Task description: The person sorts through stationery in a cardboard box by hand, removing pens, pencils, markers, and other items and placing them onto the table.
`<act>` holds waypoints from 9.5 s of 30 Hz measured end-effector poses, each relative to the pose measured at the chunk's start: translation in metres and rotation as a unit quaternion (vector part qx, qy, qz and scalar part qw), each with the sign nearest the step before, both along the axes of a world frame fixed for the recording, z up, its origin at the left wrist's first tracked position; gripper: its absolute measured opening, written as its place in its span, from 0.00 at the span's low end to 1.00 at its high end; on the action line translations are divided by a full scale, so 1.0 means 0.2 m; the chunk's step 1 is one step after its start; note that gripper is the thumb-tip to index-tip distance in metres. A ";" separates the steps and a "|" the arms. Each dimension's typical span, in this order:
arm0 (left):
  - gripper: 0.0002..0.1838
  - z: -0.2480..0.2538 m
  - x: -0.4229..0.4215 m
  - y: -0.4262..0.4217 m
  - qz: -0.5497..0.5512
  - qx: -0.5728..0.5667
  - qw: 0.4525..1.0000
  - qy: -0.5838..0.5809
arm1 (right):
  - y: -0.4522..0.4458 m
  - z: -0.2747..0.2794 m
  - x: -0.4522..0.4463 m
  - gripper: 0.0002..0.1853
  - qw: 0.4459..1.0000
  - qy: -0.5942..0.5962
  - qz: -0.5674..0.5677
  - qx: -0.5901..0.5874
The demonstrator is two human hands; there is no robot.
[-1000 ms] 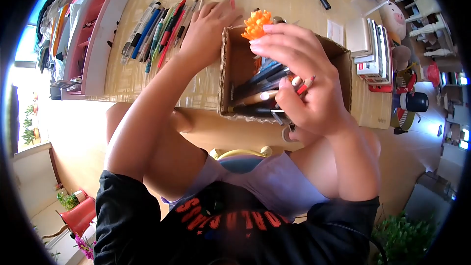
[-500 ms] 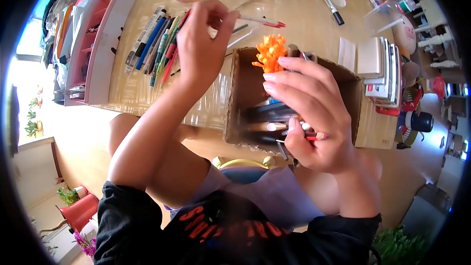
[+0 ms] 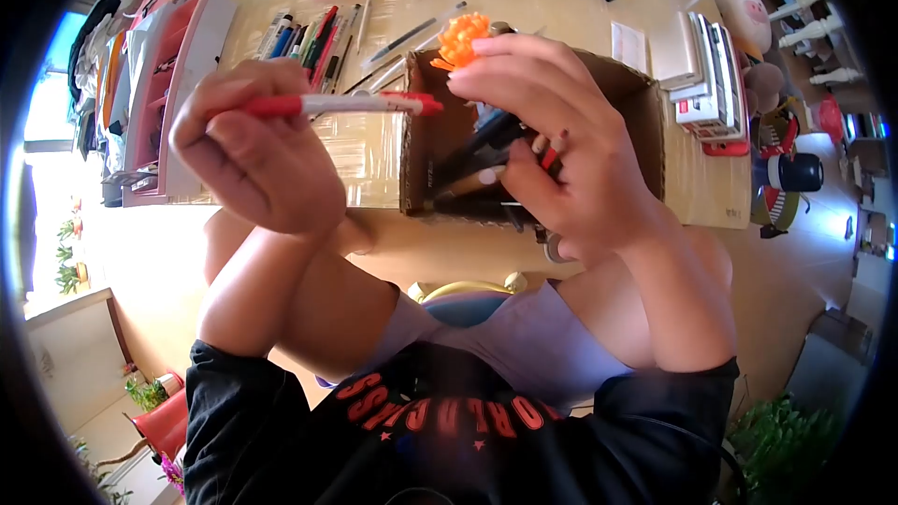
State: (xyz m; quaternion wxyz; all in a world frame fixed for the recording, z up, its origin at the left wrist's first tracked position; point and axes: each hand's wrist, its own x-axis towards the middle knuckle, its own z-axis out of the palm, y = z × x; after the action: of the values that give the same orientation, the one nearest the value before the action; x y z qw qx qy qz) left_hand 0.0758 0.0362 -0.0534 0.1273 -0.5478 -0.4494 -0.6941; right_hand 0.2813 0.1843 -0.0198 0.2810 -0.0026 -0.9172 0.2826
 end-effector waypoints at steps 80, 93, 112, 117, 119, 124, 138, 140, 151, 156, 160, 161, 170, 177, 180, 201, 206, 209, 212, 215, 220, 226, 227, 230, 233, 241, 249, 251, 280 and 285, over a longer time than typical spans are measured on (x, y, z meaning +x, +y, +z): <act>0.13 -0.16 -0.21 0.23 0.083 -0.385 0.918 -0.045 | 0.01 -0.01 0.00 0.21 1.000 -0.006 0.014 0.020; 0.14 0.04 -0.20 0.11 -0.176 -0.282 0.842 -0.425 | 0.01 -0.01 0.00 0.21 0.999 0.000 0.014 0.035; 0.13 -0.06 -0.11 0.15 -0.050 -0.439 0.861 -0.251 | 0.01 -0.02 -0.01 0.19 0.999 0.003 0.018 0.031; 0.14 -0.07 -0.09 0.17 -0.007 -0.411 0.902 -0.133 | 0.01 -0.02 0.00 0.19 0.999 0.003 0.017 0.033; 0.14 -0.08 -0.10 0.20 -0.008 -0.425 0.895 -0.132 | 0.01 -0.02 0.00 0.20 0.999 0.003 0.018 0.033; 0.15 -0.03 -0.10 0.22 -0.041 -0.440 0.882 -0.163 | 0.01 -0.02 0.00 0.20 0.999 0.002 0.015 0.034; 0.11 0.07 -0.10 0.10 -0.090 -0.420 0.898 -0.092 | -0.01 -0.01 0.00 0.21 1.000 -0.006 0.001 0.027; 0.09 0.09 -0.07 0.06 -0.126 -0.409 0.901 -0.065 | -0.01 0.00 0.00 0.21 0.999 -0.020 0.007 0.034; 0.13 0.10 -0.01 0.06 -0.263 -0.374 0.874 -0.162 | 0.00 -0.01 0.00 0.16 1.000 -0.007 0.022 0.011; 0.16 0.10 -0.07 0.06 -0.203 -0.323 0.892 -0.241 | 0.01 0.00 0.00 0.12 0.999 -0.001 0.018 0.037; 0.21 0.13 -0.08 0.06 -0.293 -0.255 0.855 -0.345 | 0.00 0.00 -0.01 0.12 0.999 0.013 0.008 0.032; 0.23 0.13 -0.09 0.06 -0.331 -0.254 0.850 -0.322 | 0.00 0.00 -0.01 0.12 0.999 0.014 0.006 0.030; 0.11 0.13 -0.22 0.03 -0.392 -0.364 0.807 -0.251 | 0.00 -0.01 -0.01 0.12 0.999 0.019 -0.003 0.034; 0.24 0.07 -0.20 0.11 -0.270 -0.330 0.863 -0.270 | 0.01 -0.03 -0.01 0.11 0.999 0.012 -0.008 0.044; 0.16 0.10 -0.14 0.11 -0.232 -0.328 0.882 -0.248 | 0.01 -0.03 0.00 0.11 0.999 0.001 -0.009 0.046; 0.17 0.19 -0.01 -0.02 -0.296 -0.316 0.892 -0.127 | 0.01 -0.02 0.01 0.16 0.999 -0.009 0.005 -0.041; 0.13 0.13 0.04 -0.02 -0.354 -0.356 0.863 -0.064 | 0.02 -0.04 0.01 0.24 1.000 0.013 0.006 -0.028; 0.10 0.10 0.11 -0.01 -0.260 -0.319 0.910 0.048 | 0.02 -0.04 0.01 0.31 0.999 0.021 0.012 -0.034; 0.11 0.09 0.12 -0.02 -0.241 -0.290 0.923 0.082 | 0.03 -0.06 0.00 0.35 0.999 0.030 0.019 -0.027; 0.12 0.11 0.11 -0.02 -0.236 -0.274 0.930 0.069 | 0.02 -0.05 0.00 0.33 0.999 0.030 0.016 -0.025; 0.12 0.09 0.11 -0.01 -0.273 -0.223 0.934 0.050 | 0.02 -0.05 0.00 0.33 0.999 0.031 0.020 -0.037; 0.11 0.08 0.14 -0.02 -0.261 -0.238 0.934 0.043 | 0.03 -0.04 0.00 0.35 0.999 0.024 0.022 -0.029; 0.10 0.08 0.15 -0.03 -0.257 -0.259 0.930 0.040 | 0.03 -0.05 0.00 0.36 0.999 0.022 0.020 -0.027; 0.10 0.02 0.18 -0.01 -0.217 -0.261 0.938 0.067 | 0.03 -0.06 0.00 0.38 1.000 0.017 0.014 -0.020; 0.09 -0.01 0.21 0.01 -0.192 -0.242 0.947 0.086 | 0.04 -0.07 0.00 0.41 0.999 0.020 0.013 -0.023; 0.07 -0.04 0.23 0.01 -0.146 -0.287 0.930 0.178 | 0.08 -0.08 -0.01 0.48 0.997 0.054 0.055 -0.025; 0.11 -0.05 0.24 0.00 -0.115 -0.266 0.940 0.179 | 0.02 -0.03 -0.01 0.18 0.999 0.006 0.011 0.052; 0.14 -0.04 0.26 0.00 -0.110 -0.271 0.947 0.135 | 0.03 -0.04 -0.02 0.13 0.999 0.022 0.010 0.045; 0.14 0.07 -0.19 1.16 -0.134 -0.284 0.887 0.338 | 0.03 -0.02 0.02 0.07 0.999 0.019 0.022 -0.034; 0.15 0.06 0.04 1.52 -0.129 -0.432 0.762 0.465 | 0.05 -0.02 0.05 0.08 0.999 0.027 0.023 -0.038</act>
State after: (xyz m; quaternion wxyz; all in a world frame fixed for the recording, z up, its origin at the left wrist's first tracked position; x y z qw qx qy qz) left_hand 0.0841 0.3409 -0.0421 -0.0204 -0.8530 -0.5124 -0.0969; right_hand 0.2907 0.1943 -0.0232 0.2987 0.0158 -0.8976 0.3237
